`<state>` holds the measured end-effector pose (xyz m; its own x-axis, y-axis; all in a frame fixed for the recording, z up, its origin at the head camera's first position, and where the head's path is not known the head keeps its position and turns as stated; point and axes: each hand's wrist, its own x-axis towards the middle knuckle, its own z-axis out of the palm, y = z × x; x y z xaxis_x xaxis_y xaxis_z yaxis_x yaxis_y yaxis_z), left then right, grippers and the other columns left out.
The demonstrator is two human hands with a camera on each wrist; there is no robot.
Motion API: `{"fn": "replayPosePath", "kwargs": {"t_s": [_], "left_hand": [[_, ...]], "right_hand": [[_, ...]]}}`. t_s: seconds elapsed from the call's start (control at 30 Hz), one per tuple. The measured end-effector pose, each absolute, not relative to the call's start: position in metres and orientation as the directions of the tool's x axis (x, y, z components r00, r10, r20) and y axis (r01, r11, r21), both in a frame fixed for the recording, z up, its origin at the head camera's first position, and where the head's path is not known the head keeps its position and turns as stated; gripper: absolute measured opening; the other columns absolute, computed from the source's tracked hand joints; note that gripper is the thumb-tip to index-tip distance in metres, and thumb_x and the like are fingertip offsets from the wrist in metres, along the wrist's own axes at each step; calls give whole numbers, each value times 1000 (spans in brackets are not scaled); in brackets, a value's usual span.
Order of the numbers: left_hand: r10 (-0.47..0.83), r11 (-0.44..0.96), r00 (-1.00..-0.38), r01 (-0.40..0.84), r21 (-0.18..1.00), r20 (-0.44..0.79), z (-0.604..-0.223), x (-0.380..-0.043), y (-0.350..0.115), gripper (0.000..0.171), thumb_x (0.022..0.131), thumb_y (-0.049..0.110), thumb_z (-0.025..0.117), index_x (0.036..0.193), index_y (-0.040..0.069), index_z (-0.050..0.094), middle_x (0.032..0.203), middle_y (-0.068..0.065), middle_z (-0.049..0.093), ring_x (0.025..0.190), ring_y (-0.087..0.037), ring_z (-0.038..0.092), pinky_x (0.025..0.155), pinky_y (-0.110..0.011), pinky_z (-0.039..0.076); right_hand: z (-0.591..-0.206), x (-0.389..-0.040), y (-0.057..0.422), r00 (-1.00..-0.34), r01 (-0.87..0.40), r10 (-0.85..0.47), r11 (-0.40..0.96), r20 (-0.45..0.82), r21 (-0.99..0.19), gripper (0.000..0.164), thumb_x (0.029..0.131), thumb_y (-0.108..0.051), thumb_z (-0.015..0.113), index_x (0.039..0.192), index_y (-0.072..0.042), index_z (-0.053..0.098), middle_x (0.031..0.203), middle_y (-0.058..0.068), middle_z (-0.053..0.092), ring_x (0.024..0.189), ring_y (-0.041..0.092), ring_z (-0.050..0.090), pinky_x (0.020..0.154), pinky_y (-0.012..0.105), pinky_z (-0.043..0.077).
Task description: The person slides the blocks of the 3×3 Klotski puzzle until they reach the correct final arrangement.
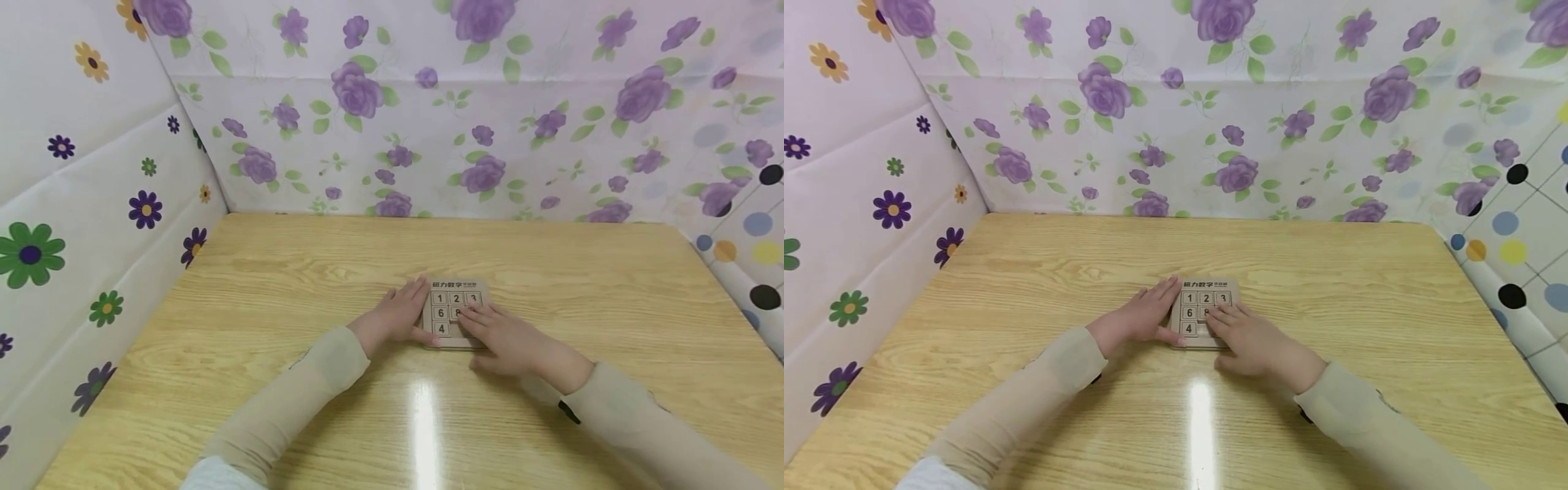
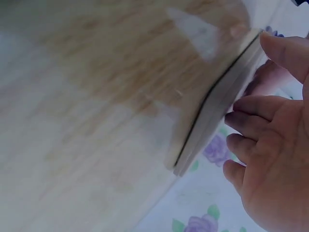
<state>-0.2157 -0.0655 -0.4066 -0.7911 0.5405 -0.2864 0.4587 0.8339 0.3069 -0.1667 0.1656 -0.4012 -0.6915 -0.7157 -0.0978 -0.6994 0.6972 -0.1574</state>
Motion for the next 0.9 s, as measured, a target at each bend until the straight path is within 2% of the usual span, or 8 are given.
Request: {"fn": "replayPosePath", "kwargs": {"t_s": [0.17, 0.37, 0.63, 0.9], "left_hand": [[545, 830, -790, 459, 318, -282, -405, -216, -66, 117, 75, 62, 67, 153, 6, 1, 160, -11, -4, 147, -30, 5, 119, -51, 11], [540, 832, -793, 455, 316, -281, -402, -215, -68, 116, 75, 60, 68, 153, 6, 1, 160, -11, -4, 147, -30, 4, 119, -51, 10], [541, 832, -793, 454, 320, -280, -408, -216, -67, 116, 75, 62, 67, 153, 6, 1, 160, -11, -4, 147, -30, 5, 119, -50, 11], [543, 830, -790, 455, 322, -284, -408, -216, -66, 116, 75, 62, 67, 153, 6, 1, 160, -11, -4, 147, -29, 4, 119, -50, 10]], "right_hand": [[-396, -155, 179, -718, -673, -689, 723, -100, -153, 69, 89, -36, 62, 140, 6, 41, 148, 21, 37, 138, 40, 31, 114, 57, 21], [-395, -145, 184, -706, -693, -705, 708, -71, -137, 70, 89, -39, 62, 138, 6, 43, 148, 20, 38, 137, 40, 33, 113, 58, 23], [-399, -145, 167, -684, -704, -722, 690, -102, -168, 75, 89, -43, 60, 141, 6, 39, 150, 20, 34, 140, 38, 28, 115, 54, 20], [-395, -152, 169, -708, -648, -691, 718, -148, -252, 78, 88, -43, 61, 144, 4, 34, 153, 20, 28, 142, 39, 23, 116, 55, 17]]}}
